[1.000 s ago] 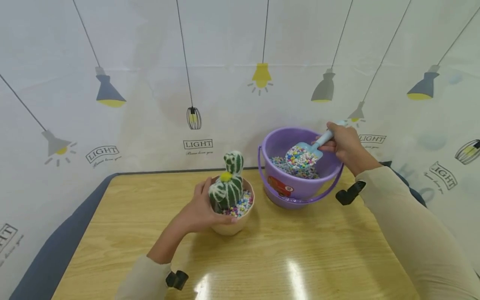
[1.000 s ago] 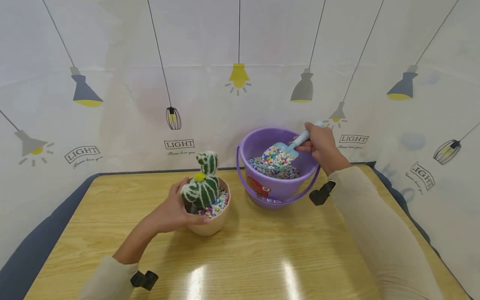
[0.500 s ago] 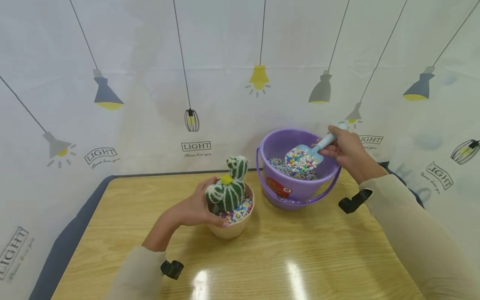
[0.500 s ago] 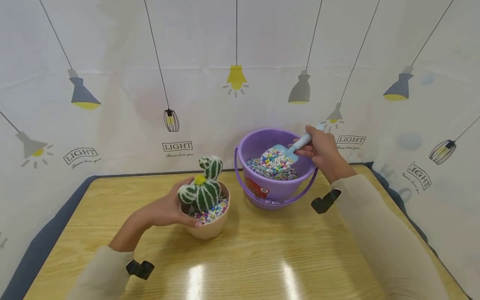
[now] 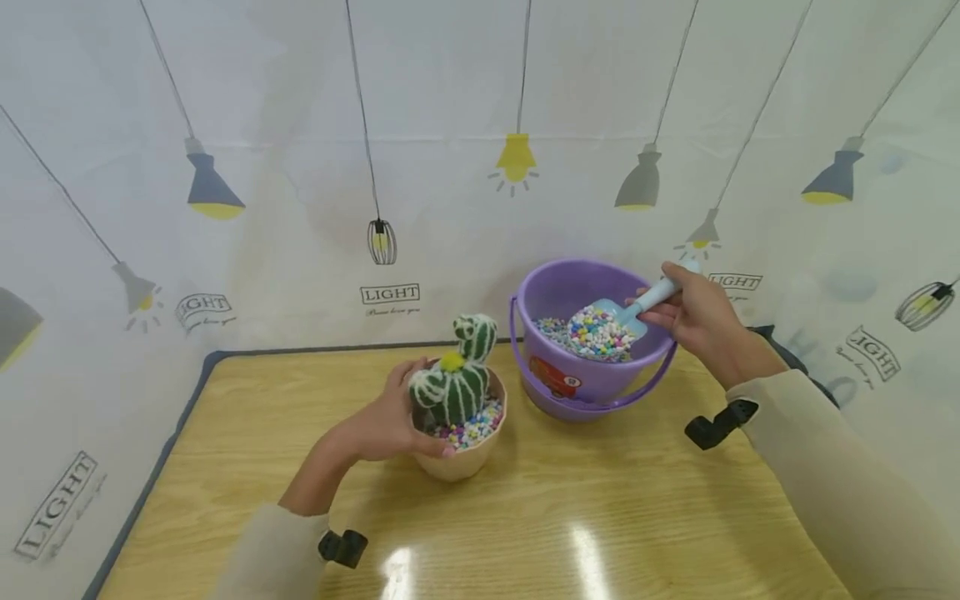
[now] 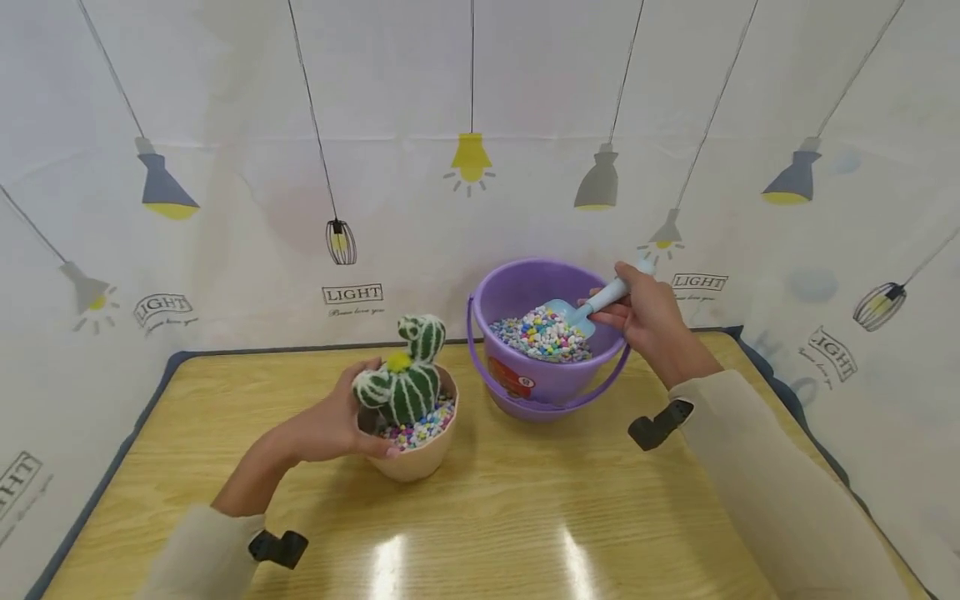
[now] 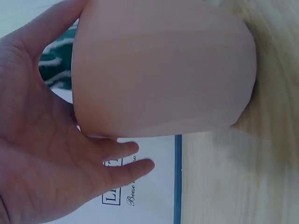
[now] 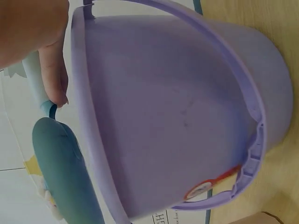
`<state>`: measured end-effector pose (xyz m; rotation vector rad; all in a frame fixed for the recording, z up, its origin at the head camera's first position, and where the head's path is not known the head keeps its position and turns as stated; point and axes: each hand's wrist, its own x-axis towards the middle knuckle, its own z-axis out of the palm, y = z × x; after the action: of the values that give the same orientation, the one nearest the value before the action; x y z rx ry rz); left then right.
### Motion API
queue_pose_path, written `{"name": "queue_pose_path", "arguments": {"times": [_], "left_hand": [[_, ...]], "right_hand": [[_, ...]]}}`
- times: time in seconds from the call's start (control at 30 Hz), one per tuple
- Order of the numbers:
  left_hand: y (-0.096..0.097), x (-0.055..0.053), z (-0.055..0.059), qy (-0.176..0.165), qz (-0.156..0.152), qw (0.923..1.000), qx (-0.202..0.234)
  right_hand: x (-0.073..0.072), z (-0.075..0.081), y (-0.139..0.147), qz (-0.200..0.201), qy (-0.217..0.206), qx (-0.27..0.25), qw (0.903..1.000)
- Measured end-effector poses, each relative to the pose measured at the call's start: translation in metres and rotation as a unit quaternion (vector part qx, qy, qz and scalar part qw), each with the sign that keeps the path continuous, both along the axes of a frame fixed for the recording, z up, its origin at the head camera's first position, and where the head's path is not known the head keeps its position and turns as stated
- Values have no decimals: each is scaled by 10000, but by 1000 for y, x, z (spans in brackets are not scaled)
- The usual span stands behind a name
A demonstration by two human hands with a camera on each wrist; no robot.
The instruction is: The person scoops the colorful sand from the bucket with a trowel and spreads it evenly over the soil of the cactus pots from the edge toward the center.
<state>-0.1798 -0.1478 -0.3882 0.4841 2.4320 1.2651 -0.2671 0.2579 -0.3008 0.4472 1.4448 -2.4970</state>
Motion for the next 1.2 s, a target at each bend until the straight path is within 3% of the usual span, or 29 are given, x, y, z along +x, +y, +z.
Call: {"name": "queue_pose_path", "arguments": {"times": [0.17,0.3,0.43,0.53,0.6,0.83,1.07,1.2], "left_hand": [[9,19,-4,417,529,9977,-34],[22,32,-9,717,1309,9883,-305],[34,38,-13,873,1955,9747,-649],[35,38,-12,893,2061,9726,-605],[33,36,-9,843,1947,9759,-515],[21,22,-2,570,941,9938,150],[13,10,-1,593,-6,9931,1008],[10,5,0,301,-340,9922,1158]], "right_hand": [[13,-5,3,62,45,-323,9994],[23,-9,4,-61,-4,-600,9982],[32,-12,6,-135,-55,-895,9959],[37,-13,5,-148,-64,-1084,9940],[40,-13,4,-190,-63,-1175,9929],[48,-13,-2,-238,29,-1270,9916],[64,-18,-15,-171,354,-1091,9933],[72,-22,-24,-163,534,-1054,9929]]}}
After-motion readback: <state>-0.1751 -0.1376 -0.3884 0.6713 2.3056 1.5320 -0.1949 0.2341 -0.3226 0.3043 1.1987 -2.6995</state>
